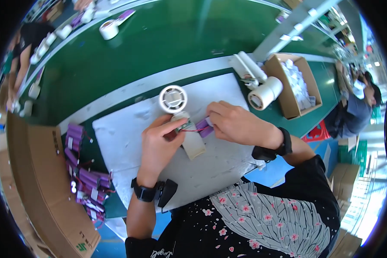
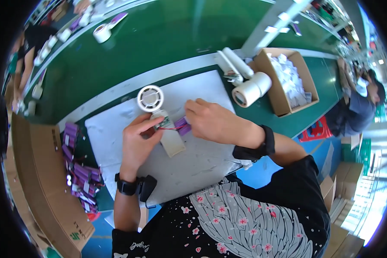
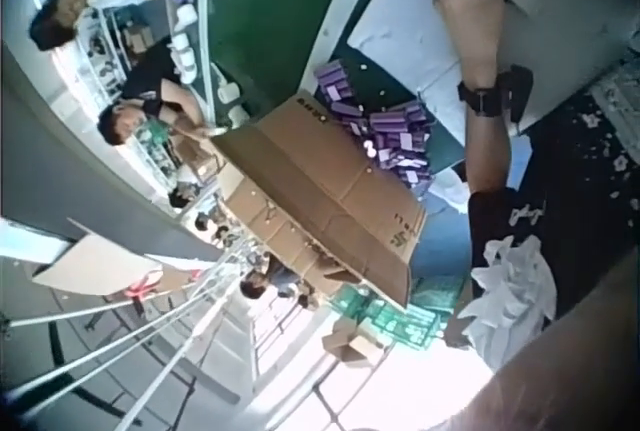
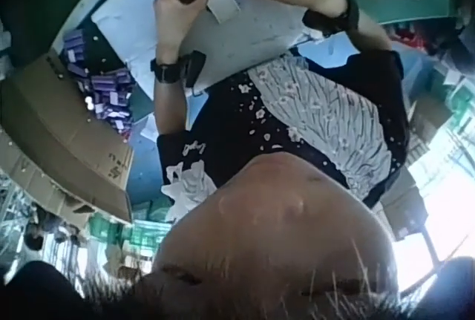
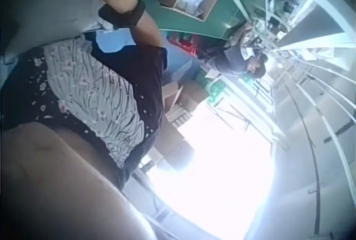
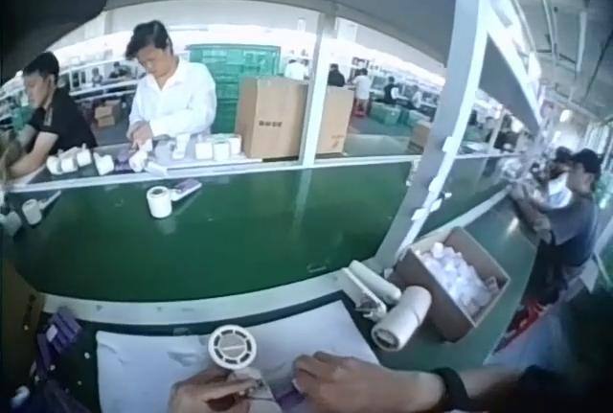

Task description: The person connects a battery pack to a circuit board inside a fan housing, tests the connection, and then places the battery pack into the housing. After setting the assembled fan aside, they repeat the process with another fan housing and battery pack.

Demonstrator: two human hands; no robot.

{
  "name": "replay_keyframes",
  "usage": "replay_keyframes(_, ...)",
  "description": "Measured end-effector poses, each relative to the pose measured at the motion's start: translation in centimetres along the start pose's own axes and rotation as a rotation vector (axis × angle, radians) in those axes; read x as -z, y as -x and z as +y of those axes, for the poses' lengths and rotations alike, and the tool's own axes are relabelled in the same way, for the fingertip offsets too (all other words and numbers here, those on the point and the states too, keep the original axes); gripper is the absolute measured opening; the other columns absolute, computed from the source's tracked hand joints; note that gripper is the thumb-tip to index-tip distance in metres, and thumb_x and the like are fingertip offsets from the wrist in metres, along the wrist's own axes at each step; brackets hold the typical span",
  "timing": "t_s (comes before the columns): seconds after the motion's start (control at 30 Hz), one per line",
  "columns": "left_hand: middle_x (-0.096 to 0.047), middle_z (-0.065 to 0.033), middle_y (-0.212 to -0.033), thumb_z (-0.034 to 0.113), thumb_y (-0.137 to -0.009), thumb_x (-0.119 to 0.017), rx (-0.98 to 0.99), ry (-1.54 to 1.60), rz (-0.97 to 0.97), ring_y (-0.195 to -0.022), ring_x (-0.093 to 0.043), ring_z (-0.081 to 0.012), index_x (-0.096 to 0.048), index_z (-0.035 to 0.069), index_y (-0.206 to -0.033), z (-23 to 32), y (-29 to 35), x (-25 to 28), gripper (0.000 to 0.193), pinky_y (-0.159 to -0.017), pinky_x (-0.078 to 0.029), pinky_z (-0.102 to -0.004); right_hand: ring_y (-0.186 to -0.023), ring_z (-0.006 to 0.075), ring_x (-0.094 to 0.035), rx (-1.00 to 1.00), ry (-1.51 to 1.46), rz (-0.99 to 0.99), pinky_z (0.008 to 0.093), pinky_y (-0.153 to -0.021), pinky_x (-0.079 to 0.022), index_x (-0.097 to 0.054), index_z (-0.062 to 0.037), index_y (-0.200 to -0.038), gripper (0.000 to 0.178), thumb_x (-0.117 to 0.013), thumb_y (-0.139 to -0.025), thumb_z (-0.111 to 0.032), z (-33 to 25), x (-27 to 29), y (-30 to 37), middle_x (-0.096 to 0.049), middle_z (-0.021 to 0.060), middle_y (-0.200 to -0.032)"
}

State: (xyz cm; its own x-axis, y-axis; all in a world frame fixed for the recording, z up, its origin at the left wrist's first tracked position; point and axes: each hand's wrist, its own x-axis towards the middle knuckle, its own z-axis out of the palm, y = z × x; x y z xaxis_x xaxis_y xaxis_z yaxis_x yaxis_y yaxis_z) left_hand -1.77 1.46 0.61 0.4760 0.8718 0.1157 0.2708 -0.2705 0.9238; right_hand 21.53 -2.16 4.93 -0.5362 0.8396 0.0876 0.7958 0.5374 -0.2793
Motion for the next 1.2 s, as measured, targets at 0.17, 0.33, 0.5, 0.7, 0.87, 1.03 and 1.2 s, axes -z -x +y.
replay_keyframes(0.17, -0.066, -0.0110, -0.109, -0.004, -0.075, -0.071, -0.005, 0.002, 0.015, -0.072, -0.062, -0.0097, -0.071, 0.005, -0.108, -0.6, -0.1, 0.1, 0.034, -0.064, -0.051, -0.0221, -0.084, 0.0309, -0.059, -0.098, -0.244, 0.050, 0.0352, -0.071, -0.050, -0.052, 0.0010, -0.085, 0.014, -0.061, -0.075, 0.001, 1.5, 1.9, 1.0, -0.057, 0.0140, -0.101)
replay_keyframes(0.33, -0.067, -0.0117, -0.107, -0.004, -0.073, -0.071, 0.008, 0.005, 0.041, -0.069, -0.063, -0.0119, -0.072, 0.006, -0.105, -0.4, -0.2, -0.1, 0.033, -0.063, -0.051, -0.0233, -0.081, 0.0294, -0.063, -0.935, 0.074, 0.484, 0.0341, -0.073, -0.050, -0.061, 0.0011, -0.094, 0.018, -0.065, -0.076, 0.001, 5.0, 9.0, 5.1, -0.063, 0.0150, -0.101)
replay_keyframes(0.5, -0.067, -0.0128, -0.106, -0.003, -0.072, -0.071, -0.025, -0.009, 0.048, -0.068, -0.065, -0.0142, -0.073, 0.007, -0.103, -0.1, -0.5, -0.2, 0.033, -0.063, -0.053, -0.0246, -0.083, 0.0316, -0.064, -0.743, -0.039, 0.374, 0.0361, -0.075, -0.051, -0.065, -0.0003, -0.101, 0.029, -0.071, -0.073, 0.000, 4.8, 7.7, 6.8, -0.063, 0.0152, -0.107)
replay_keyframes(0.7, -0.067, -0.0136, -0.105, -0.004, -0.072, -0.071, -0.047, 0.010, 0.070, -0.072, -0.067, -0.0160, -0.074, 0.007, -0.103, -1.0, -0.4, -0.4, 0.033, -0.067, -0.054, -0.0259, -0.097, 0.0302, -0.061, -0.012, -0.152, 0.175, 0.0381, -0.081, -0.051, -0.064, -0.0012, -0.105, 0.041, -0.079, -0.067, -0.004, -0.6, 0.3, 0.3, -0.062, 0.0136, -0.110)
replay_keyframes(0.87, -0.066, -0.0135, -0.105, -0.004, -0.071, -0.071, -0.022, 0.071, 0.074, -0.076, -0.068, -0.0175, -0.074, 0.008, -0.103, -1.2, -0.4, 0.0, 0.034, -0.068, -0.055, -0.0265, -0.089, 0.0298, -0.063, 0.004, -0.451, -0.062, 0.0330, -0.078, -0.051, -0.065, -0.0006, -0.107, 0.039, -0.077, -0.070, -0.005, 1.2, -0.6, -0.5, -0.062, 0.0148, -0.111)
replay_keyframes(1.03, -0.066, -0.0128, -0.105, -0.004, -0.071, -0.072, 0.019, 0.060, 0.037, -0.079, -0.069, -0.0184, -0.074, 0.008, -0.103, -0.7, -0.4, 0.2, 0.034, -0.069, -0.056, -0.0269, -0.083, 0.0224, -0.066, -0.241, -0.893, -0.451, 0.0284, -0.074, -0.051, -0.060, -0.0009, -0.119, 0.044, -0.074, -0.078, -0.005, 1.8, 0.1, -0.5, -0.063, 0.0141, -0.110)
replay_keyframes(1.2, -0.066, -0.0127, -0.105, -0.003, -0.069, -0.075, -0.012, -0.004, 0.039, -0.079, -0.069, -0.0193, -0.074, 0.009, -0.103, -0.8, -0.4, 0.3, 0.036, -0.069, -0.056, -0.0274, -0.090, 0.0173, -0.066, -0.316, -1.616, -0.469, 0.0305, -0.074, -0.053, -0.036, -0.0049, -0.142, 0.068, -0.069, -0.082, -0.001, 1.8, -0.9, 0.3, -0.059, 0.0151, -0.115)
